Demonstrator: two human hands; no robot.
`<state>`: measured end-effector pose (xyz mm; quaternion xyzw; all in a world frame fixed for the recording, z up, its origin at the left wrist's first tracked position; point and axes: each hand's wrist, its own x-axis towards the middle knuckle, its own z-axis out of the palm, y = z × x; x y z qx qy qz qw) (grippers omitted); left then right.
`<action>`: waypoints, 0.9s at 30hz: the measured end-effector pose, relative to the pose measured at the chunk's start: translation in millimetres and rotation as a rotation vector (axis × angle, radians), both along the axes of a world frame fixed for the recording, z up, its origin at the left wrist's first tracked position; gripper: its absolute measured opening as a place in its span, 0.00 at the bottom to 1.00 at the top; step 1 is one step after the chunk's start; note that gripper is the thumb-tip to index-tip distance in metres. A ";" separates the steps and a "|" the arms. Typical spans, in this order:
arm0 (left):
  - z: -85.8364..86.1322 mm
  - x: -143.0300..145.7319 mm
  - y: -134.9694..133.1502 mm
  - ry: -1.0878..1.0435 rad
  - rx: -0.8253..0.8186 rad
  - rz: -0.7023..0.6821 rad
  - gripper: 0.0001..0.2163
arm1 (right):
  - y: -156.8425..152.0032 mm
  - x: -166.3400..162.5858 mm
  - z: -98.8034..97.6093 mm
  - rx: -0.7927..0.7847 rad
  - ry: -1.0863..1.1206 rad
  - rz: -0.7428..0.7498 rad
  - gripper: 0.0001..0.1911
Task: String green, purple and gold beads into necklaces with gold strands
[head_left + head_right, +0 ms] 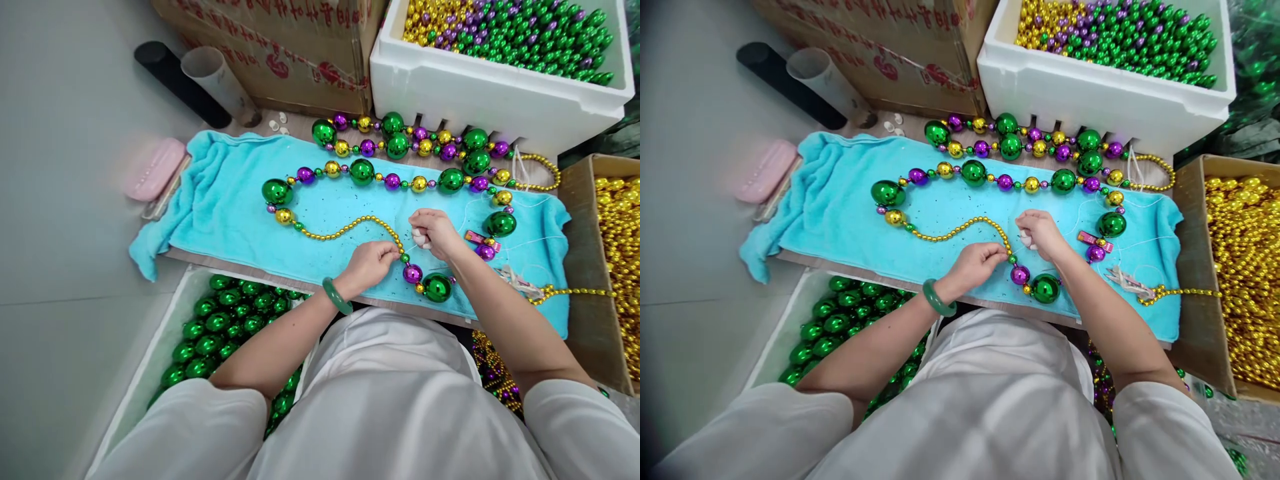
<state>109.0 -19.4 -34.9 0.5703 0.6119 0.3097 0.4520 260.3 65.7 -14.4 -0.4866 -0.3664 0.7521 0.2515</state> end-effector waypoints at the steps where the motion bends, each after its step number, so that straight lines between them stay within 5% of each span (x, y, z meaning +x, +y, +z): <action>1: -2.0 0.7 0.0 -0.022 -0.032 0.005 0.06 | 1.2 0.4 -1.8 0.003 -0.011 0.001 0.11; 5: -6.6 0.1 3.1 -0.209 -0.188 -0.008 0.07 | 2.3 1.4 3.5 0.150 -0.115 0.062 0.09; 9: 2.2 0.4 10.6 -0.310 -0.274 -0.012 0.06 | -21.4 -5.6 26.2 0.641 -0.390 0.148 0.08; 12: 11.2 2.9 14.9 -0.420 -0.388 0.017 0.08 | -60.6 -15.9 37.4 1.077 -0.625 0.447 0.07; 16: 16.2 3.3 15.2 -0.545 -0.533 0.021 0.05 | -104.3 -25.0 25.6 1.476 -0.830 0.876 0.10; 20: 17.1 0.9 11.8 -0.550 -0.610 0.021 0.05 | -113.0 -25.6 9.4 1.555 -0.927 1.106 0.14; 27: 26.2 -5.1 11.2 -0.339 -0.458 -0.222 0.03 | -110.1 -31.7 11.2 1.614 -0.899 1.193 0.14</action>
